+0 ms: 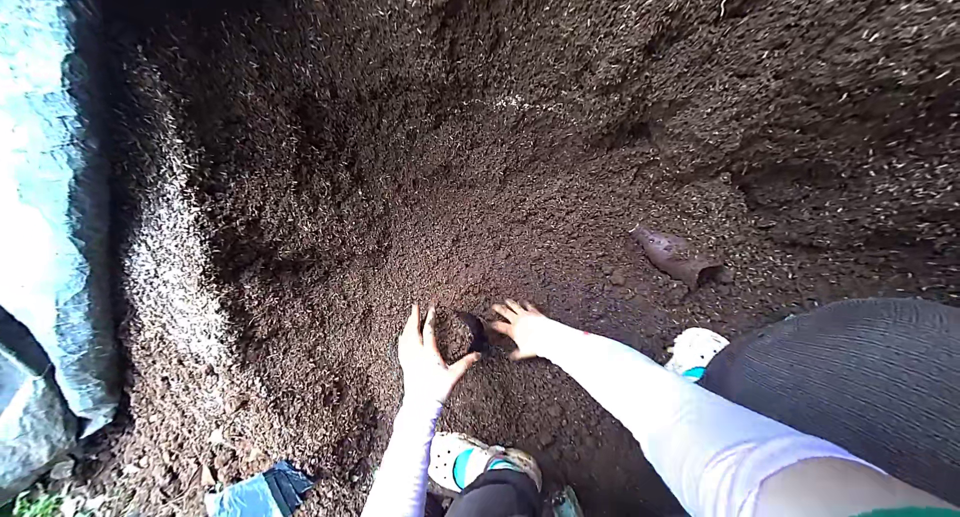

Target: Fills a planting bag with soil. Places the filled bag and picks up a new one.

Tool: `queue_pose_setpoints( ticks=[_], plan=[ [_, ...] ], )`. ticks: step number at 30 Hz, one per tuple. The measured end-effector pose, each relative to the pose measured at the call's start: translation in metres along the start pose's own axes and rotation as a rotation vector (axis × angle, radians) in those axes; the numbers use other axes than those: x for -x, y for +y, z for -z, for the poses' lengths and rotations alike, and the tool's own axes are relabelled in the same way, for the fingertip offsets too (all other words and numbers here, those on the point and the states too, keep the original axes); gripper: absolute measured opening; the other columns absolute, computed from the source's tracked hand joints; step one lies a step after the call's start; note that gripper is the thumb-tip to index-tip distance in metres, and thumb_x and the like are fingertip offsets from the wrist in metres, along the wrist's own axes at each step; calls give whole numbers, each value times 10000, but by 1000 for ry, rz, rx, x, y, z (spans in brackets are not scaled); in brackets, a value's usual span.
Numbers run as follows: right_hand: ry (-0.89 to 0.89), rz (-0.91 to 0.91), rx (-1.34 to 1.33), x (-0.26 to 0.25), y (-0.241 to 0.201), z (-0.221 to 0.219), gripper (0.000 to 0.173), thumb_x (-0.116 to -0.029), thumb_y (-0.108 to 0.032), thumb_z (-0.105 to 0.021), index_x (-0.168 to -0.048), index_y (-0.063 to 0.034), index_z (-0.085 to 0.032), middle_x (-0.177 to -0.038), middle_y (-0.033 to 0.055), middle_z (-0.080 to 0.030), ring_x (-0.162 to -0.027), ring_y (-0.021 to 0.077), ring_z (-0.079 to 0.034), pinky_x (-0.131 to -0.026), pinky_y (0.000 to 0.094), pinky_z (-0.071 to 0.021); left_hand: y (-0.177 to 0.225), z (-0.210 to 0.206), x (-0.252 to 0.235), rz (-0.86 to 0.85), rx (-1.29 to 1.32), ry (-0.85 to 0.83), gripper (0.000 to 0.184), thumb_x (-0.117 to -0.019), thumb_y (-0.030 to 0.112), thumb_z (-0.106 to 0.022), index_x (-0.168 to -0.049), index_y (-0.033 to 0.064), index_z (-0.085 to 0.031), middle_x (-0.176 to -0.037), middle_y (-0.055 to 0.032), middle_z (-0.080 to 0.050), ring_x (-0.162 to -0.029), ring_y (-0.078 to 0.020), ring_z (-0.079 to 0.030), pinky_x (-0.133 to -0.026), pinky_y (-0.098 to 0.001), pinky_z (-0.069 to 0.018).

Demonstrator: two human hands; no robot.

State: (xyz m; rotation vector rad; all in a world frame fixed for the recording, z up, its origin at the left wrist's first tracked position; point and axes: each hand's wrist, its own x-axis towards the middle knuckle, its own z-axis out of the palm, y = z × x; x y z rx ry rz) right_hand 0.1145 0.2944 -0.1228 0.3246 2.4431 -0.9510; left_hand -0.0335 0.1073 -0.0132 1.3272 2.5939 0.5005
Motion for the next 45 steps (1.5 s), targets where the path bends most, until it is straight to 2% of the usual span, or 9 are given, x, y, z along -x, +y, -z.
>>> queue_pose_setpoints(
  ticks=[5, 9, 14, 19, 24, 27, 31, 36, 45],
  plan=[
    [-144, -142, -80, 58, 6, -26, 525, -967, -9, -619, -1464, -172, -578, -1641, 229, -327, -1514, 506, -253, -1173, 691, -293, -1, -6, -25, 12, 97, -92, 795, -857, 584, -708, -1455, 78, -573, -1507, -147, -547, -1407, -357, -493, -1176, -570, -344],
    [-66, -373, -675, 60, 16, -14, 445, -919, -85, -738, -1346, -42, -620, -1380, 240, -595, -1271, 373, -582, -1058, 569, -466, -10, 3, -32, 66, 221, -3, 415, -990, 340, -645, -1314, 83, -687, -1341, -140, -672, -1319, -321, -584, -1165, -514, -397],
    [79, -156, -1347, 64, -65, 75, 412, -1072, -260, -489, -1432, -61, -471, -1073, 118, -628, -867, 195, -641, -788, 379, -565, -8, 24, -3, 326, 603, 240, 345, -1040, 182, -527, -1283, -34, -643, -1313, -199, -654, -1264, -254, -611, -1119, -401, -455],
    [180, 29, -1008, 40, -136, 120, 492, -1126, -291, -397, -1499, 21, -469, -1574, 209, -445, -1471, 265, -424, -1228, 432, -318, -14, 34, 18, 491, 674, 187, 273, -1050, 94, -520, -1247, -46, -646, -1230, -179, -695, -1157, -193, -659, -1040, -362, -498],
    [310, 212, -889, 27, -164, 144, 418, -1132, -223, -337, -1261, 53, -624, -1176, 175, -685, -1106, 207, -649, -1034, 380, -494, -11, 34, 26, 677, 596, -167, 405, -1100, 327, -489, -1236, -20, -646, -1142, -195, -701, -1056, -287, -685, -988, -491, -515],
    [387, 192, -1072, 22, -176, 143, 349, -1124, -225, -342, -1131, 6, -604, -851, 19, -527, -753, 84, -511, -738, 264, -456, 2, 26, 25, 755, 704, -392, 522, -1094, 449, -463, -1271, -16, -621, -1137, -176, -687, -962, -241, -675, -888, -437, -529],
    [84, 1, -801, 4, -173, 106, 438, -1129, -222, -359, -1366, 86, -561, -1291, 237, -623, -1177, 279, -604, -1079, 441, -439, 12, 18, 16, 740, 728, -406, 354, -1130, 242, -383, -1153, -26, -612, -926, -97, -636, -764, -150, -591, -737, -342, -496],
    [135, 142, -1043, 16, -199, 142, 258, -1109, -201, -381, -1049, -37, -570, -777, -24, -469, -675, 66, -462, -672, 240, -428, 13, 14, 21, 682, 729, -293, 281, -1106, 153, -402, -980, 8, -607, -746, -23, -518, -678, -130, -515, -713, -344, -460],
    [-24, 44, -682, 3, -154, 163, 493, -1129, -383, -365, -1354, 10, -560, -1194, 199, -617, -1005, 259, -603, -903, 438, -493, 14, 29, 16, 933, 828, -386, 533, -1124, 472, -311, -1021, 43, -609, -751, -20, -567, -593, -104, -525, -561, -268, -444]
  ],
)
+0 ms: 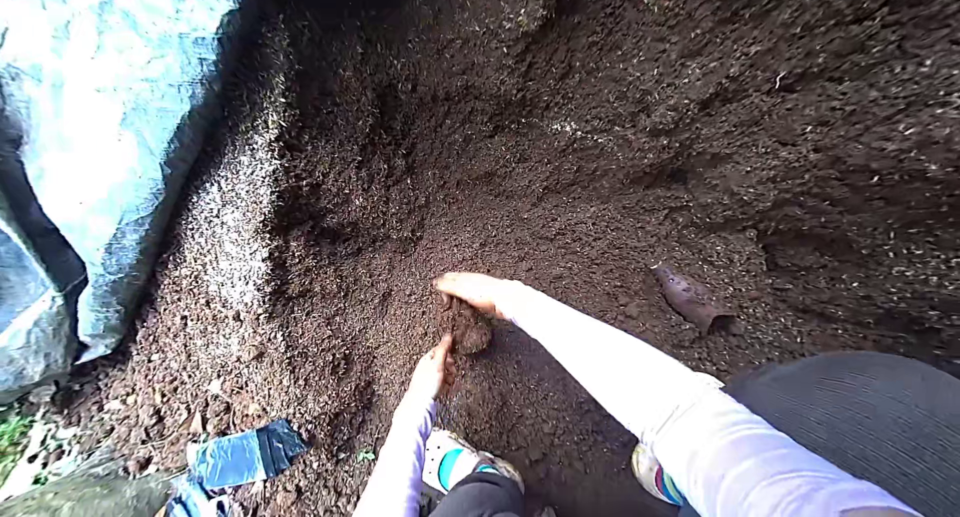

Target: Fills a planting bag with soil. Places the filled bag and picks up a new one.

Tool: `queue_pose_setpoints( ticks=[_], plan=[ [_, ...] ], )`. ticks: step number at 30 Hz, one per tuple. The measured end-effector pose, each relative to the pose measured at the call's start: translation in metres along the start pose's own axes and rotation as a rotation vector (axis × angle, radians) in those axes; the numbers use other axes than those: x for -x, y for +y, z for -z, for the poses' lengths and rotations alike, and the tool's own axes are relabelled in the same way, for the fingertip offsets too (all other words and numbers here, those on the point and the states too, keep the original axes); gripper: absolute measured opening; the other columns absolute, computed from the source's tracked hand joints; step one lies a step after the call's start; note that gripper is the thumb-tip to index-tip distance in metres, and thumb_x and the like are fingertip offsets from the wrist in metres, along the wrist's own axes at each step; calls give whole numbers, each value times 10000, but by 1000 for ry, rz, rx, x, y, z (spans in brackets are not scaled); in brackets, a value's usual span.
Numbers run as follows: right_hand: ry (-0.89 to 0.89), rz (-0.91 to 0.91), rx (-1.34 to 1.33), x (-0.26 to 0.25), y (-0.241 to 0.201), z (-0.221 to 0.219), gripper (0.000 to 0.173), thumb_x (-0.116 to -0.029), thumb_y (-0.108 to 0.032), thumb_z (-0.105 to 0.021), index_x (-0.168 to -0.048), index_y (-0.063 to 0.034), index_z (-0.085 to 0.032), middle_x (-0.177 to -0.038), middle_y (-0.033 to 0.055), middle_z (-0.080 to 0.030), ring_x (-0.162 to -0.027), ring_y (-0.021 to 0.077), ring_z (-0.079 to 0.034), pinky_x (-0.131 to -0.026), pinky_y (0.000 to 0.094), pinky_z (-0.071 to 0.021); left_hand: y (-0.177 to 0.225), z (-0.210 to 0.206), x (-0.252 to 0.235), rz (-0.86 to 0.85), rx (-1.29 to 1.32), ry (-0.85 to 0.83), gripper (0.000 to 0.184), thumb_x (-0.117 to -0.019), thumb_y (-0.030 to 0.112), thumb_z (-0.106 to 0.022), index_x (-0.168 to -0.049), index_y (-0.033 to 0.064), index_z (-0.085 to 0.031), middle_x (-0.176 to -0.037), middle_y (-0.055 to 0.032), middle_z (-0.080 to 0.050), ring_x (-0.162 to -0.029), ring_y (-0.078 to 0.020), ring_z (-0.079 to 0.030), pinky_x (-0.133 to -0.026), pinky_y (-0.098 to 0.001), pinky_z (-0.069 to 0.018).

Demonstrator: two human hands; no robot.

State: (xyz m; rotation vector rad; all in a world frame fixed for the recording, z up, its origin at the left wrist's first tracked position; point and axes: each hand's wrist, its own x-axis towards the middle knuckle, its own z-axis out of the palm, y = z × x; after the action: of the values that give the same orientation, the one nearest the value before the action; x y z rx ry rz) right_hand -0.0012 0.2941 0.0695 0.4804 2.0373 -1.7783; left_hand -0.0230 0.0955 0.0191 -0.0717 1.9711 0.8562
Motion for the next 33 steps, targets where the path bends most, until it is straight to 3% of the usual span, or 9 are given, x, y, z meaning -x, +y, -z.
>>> queue_pose_setpoints(
  ticks=[3, 5, 10, 15, 20, 24, 27, 30, 33],
  plan=[
    [-33, -248, 403, -5, 17, 17, 801, -999, -634, -532, -1402, 58, -547, -1377, 290, -588, -1294, 406, -575, -1089, 603, -424, 9, 1, -7, 206, -78, -69, 713, -1059, 645, -326, -1226, 12, -611, -1156, -163, -685, -925, -237, -653, -820, -412, -507],
    [-136, -376, 570, 0, 23, 11, 869, -955, -662, -584, -1342, 116, -567, -1403, 302, -566, -1358, 417, -522, -1124, 621, -372, 10, -6, -11, 214, -51, -79, 733, -1064, 629, -344, -1322, -15, -581, -1322, -221, -630, -1127, -327, -652, -950, -488, -509],
    [-178, -331, 692, 8, 19, 0, 594, -1071, -450, -508, -1308, 88, -597, -1422, 276, -563, -1370, 394, -524, -1101, 599, -414, 13, -19, -10, 133, 53, 23, 625, -1105, 484, -394, -1467, -21, -468, -1442, -263, -539, -1307, -388, -563, -1034, -568, -480],
    [-74, -304, 712, 18, 14, -20, 446, -1076, -293, -518, -1299, 82, -612, -1427, 277, -560, -1360, 428, -525, -1083, 627, -433, 10, -33, -19, 135, 4, 212, 603, -1127, 442, -327, -1373, -65, -541, -1328, -285, -600, -1191, -372, -623, -967, -533, -524],
    [124, -234, 425, 62, 33, 11, 754, -1027, -647, -439, -1434, -25, -565, -1437, 267, -567, -1376, 418, -518, -1133, 647, -376, -2, -36, -22, 113, 277, 337, 557, -1119, 414, -385, -1392, -55, -514, -1313, -281, -598, -1066, -328, -674, -875, -464, -573],
    [198, -305, 556, 119, 49, 76, 610, -1084, -493, -436, -1446, -15, -551, -1458, 268, -554, -1399, 425, -498, -1156, 631, -357, -18, -20, -4, 66, 456, 384, 517, -1112, 365, -440, -1400, -59, -509, -1330, -287, -593, -1068, -338, -693, -866, -457, -603],
    [238, -371, 695, 150, 76, 119, 598, -1089, -438, -471, -1408, 61, -552, -1416, 329, -558, -1370, 465, -513, -1137, 643, -367, -23, -2, 38, 32, 520, 377, 496, -1123, 346, -424, -1419, -47, -491, -1331, -278, -596, -1071, -328, -699, -871, -444, -610],
    [233, -434, 730, 172, 64, 130, 631, -1095, -434, -445, -1443, 90, -498, -1474, 344, -496, -1427, 455, -451, -1183, 600, -310, -35, 25, 103, -47, 526, 358, 467, -1128, 322, -399, -1407, -38, -501, -1299, -242, -617, -1055, -279, -700, -874, -405, -610],
    [285, -23, 720, 151, 110, 138, 593, -1094, -383, -486, -1310, 162, -579, -1259, 443, -585, -1221, 561, -579, -1045, 697, -410, -65, 58, 182, -124, 552, 442, 446, -1131, 292, -375, -1298, -72, -571, -1178, -210, -667, -993, -230, -705, -866, -383, -601]
  ],
)
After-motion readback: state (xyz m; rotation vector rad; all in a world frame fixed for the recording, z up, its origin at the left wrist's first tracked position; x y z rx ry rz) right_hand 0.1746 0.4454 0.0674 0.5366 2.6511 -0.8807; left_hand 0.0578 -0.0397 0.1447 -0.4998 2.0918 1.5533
